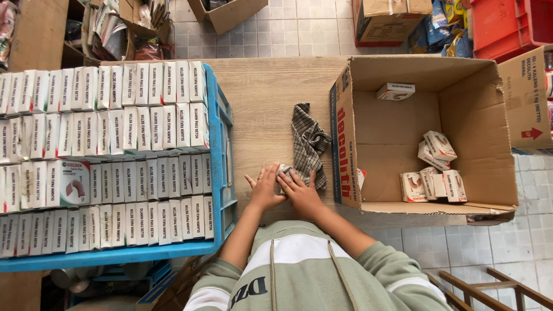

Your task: The person repeatedly wipes small white boxes with a cloth and places them into a cardboard box. The person handles the boxes one at a time, wiping each before moving it to the box.

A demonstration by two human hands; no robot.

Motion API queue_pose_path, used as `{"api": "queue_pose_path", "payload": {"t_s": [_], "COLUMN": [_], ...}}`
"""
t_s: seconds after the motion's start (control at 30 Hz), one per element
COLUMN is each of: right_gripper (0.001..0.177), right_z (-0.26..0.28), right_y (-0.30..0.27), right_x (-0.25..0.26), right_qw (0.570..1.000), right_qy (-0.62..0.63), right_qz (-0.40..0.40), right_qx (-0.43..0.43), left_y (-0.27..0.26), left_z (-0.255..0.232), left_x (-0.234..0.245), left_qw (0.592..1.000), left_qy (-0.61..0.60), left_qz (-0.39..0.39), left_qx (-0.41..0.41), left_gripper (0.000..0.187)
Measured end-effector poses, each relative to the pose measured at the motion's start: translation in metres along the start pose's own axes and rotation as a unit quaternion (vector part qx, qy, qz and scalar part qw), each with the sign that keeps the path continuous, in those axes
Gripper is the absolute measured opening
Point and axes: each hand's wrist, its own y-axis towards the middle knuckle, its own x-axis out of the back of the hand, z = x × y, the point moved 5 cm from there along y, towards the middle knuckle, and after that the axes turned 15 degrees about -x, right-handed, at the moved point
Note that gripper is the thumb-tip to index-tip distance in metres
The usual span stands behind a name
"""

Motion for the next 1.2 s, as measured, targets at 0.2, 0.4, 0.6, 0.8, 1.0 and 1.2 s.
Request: {"api": "queue_pose_path", "payload": {"t_s": [0.2, 0.4, 0.6, 0.8, 1.0, 1.2], "right_gripper": [0.086, 0.084, 0.082, 0.086, 0.075, 0.09], "right_z": [-0.007, -0.003, -0.017, -0.012, -0.023, -0.009], "right_y": [0.002, 0.007, -0.007, 0.018, -0.007, 0.017], "right_x": [-0.003, -0.003, -0.01, -0.024, -0.012, -0.006], "right_qw": [0.999, 1.0, 0.996, 0.995, 0.991, 0.997], "right_qy": [-0.026, 0.021, 0.0, 0.078, 0.085, 0.067], "right_qz": [-0.02, 0.018, -0.071, -0.026, -0.046, 0.011], "right_qx": [0.018, 0.003, 0.051, 0.058, 0.089, 0.026], "left_y": [0.0, -0.001, 0.001, 0.001, 0.002, 0.004], "left_z": [-0.002, 0.002, 0.0, -0.003, 0.0, 0.0], "left_x": [0.0, 0.001, -0.001, 0.004, -0.005, 0.002], "left_qw": [1.0, 1.0, 1.0, 0.999, 0.999, 0.999], "left_qy": [-0.021, -0.012, -0.024, -0.033, -0.039, -0.028], "left_qz": [-0.002, 0.008, 0.005, 0.007, 0.017, 0.023], "left_qx": [0.0, 0.002, -0.006, -0.007, -0.013, -0.008], "left_gripper": [0.111, 0.113, 0.112, 0.112, 0.111, 0.113]}}
